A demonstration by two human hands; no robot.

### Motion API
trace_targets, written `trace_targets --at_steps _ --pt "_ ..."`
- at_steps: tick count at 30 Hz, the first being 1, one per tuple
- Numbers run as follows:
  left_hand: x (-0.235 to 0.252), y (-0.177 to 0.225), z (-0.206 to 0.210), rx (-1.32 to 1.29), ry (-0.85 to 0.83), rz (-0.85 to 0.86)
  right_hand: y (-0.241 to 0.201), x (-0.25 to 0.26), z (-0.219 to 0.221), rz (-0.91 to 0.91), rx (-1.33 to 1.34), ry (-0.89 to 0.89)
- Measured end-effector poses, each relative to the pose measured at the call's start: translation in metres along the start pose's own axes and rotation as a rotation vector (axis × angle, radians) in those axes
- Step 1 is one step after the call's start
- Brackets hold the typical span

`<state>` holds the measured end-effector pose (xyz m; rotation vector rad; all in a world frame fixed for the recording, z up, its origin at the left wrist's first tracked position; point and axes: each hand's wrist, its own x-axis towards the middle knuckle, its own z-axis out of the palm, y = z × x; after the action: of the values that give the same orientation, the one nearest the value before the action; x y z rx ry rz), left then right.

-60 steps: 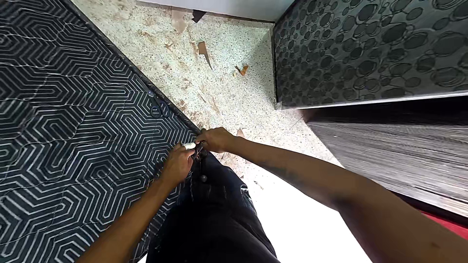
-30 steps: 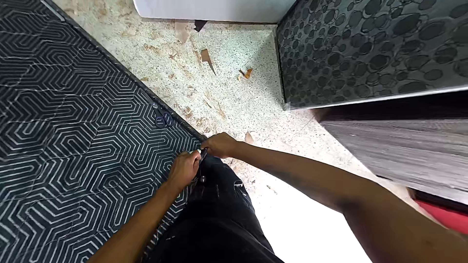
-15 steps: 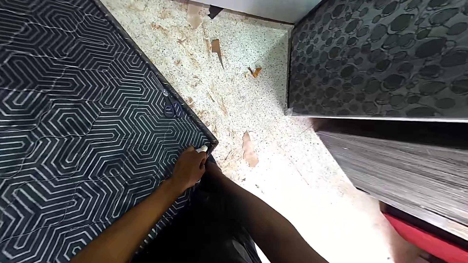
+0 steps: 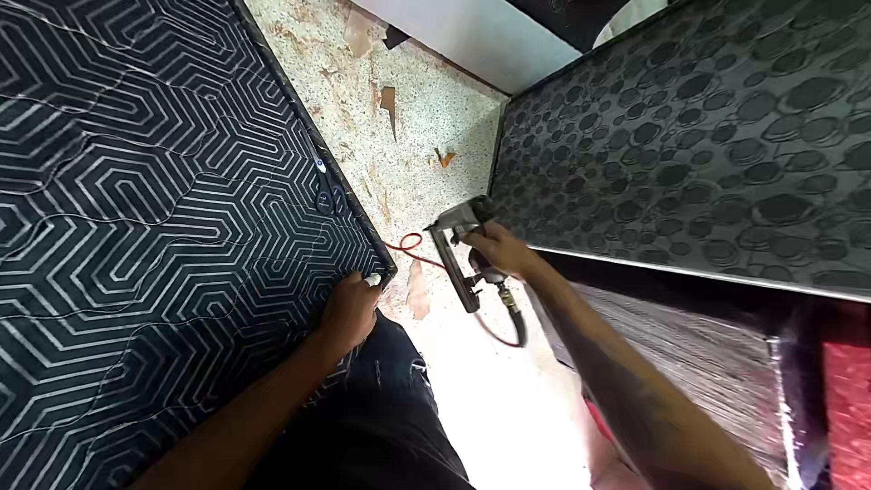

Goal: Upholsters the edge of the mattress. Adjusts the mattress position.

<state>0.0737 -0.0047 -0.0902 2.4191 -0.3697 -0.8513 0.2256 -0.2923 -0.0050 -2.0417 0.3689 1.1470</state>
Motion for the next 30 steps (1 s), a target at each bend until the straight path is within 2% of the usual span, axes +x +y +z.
trace_targets --at_steps 2,4,8,12,19,30 --pt "0.0 -0.002 0.0 -0.013 -0.008 0.012 -0.061 0.0 0.016 0.022 -0.245 -0.193" --pt "-0.002 -0.005 -0.004 -0.039 -0.037 0.015 -0.1 0.016 0.047 0.048 -0.458 -0.323" --pt "-0.005 -0.008 -0.009 -0.084 -0.067 0.015 -0.14 0.054 0.092 0.108 -0.733 -0.506" --pt "-0.006 -0.009 -0.014 -0.128 -0.093 0.019 -0.15 0.078 0.111 0.192 -0.826 -0.564" --pt "-0.003 -0.013 -0.016 -0.109 -0.101 0.027 -0.147 0.103 0.127 0.294 -0.806 -0.586" --pt "-0.001 -0.016 -0.008 -0.072 -0.078 0.026 -0.147 0.114 0.137 0.366 -0.867 -0.626"
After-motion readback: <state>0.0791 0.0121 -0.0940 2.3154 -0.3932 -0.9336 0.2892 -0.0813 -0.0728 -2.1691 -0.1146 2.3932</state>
